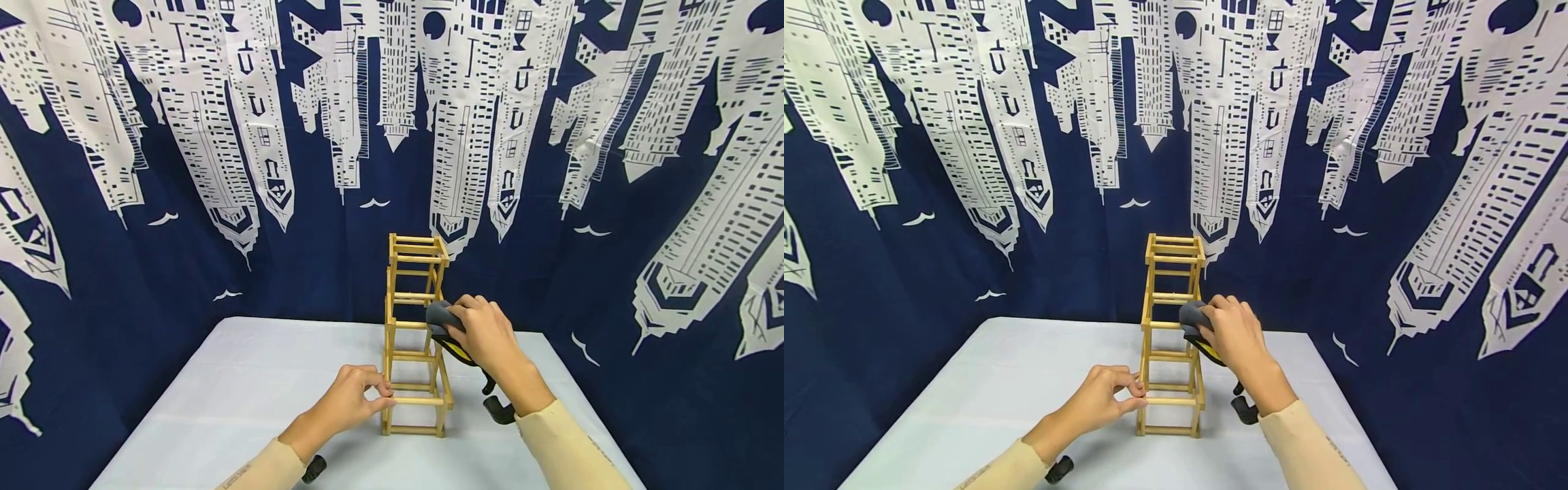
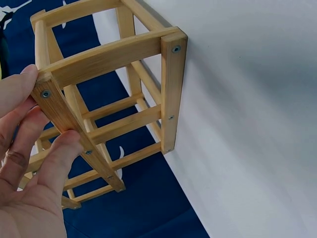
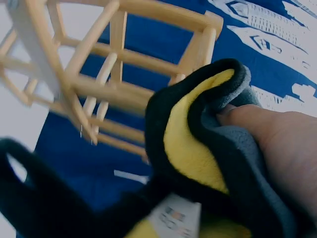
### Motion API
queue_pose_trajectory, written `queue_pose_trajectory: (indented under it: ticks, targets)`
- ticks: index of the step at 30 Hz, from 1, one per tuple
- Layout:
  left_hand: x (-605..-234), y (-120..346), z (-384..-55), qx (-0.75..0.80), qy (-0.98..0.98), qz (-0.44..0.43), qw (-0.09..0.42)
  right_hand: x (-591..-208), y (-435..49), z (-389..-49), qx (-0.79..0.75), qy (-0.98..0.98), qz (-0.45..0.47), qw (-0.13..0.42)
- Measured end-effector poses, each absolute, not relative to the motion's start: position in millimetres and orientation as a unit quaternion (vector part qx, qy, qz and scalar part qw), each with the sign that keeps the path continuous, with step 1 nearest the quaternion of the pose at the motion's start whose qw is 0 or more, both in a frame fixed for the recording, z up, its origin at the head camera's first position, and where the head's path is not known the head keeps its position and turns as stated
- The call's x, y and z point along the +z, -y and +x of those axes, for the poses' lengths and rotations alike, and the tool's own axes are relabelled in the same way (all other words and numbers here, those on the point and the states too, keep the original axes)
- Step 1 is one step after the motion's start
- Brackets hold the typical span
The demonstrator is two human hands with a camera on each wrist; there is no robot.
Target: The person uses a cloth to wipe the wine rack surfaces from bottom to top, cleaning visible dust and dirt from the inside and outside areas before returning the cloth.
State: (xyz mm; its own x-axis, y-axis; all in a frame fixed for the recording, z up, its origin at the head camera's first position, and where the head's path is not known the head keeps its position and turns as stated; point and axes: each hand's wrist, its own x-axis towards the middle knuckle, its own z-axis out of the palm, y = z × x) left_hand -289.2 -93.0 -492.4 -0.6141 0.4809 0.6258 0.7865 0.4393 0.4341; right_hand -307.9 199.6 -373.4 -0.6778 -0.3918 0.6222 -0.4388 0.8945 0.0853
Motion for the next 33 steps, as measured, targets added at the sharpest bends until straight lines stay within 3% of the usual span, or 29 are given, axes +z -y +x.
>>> queue_pose_trajectory:
  ticks: [14,19,26,33]
  targets:
    - [-495.4,94.2,-285.9,-0.361,0.83,-0.385,0.184,-387.8,-131.9,-325.3,0.118,0.89,0.294,0.328]
    - [-491.4,94.2,-290.0,-0.348,0.82,-0.401,0.212,-373.9,-144.5,-325.5,0.106,0.899,0.284,0.317]
    - [-490.9,94.9,-290.3,-0.323,0.818,-0.432,0.2,-355.3,-187.0,-322.4,0.099,0.907,0.256,0.32]
    - [-492.3,97.8,-293.4,-0.312,0.808,-0.455,0.208,-359.7,-211.0,-339.3,0.095,0.925,0.253,0.266]
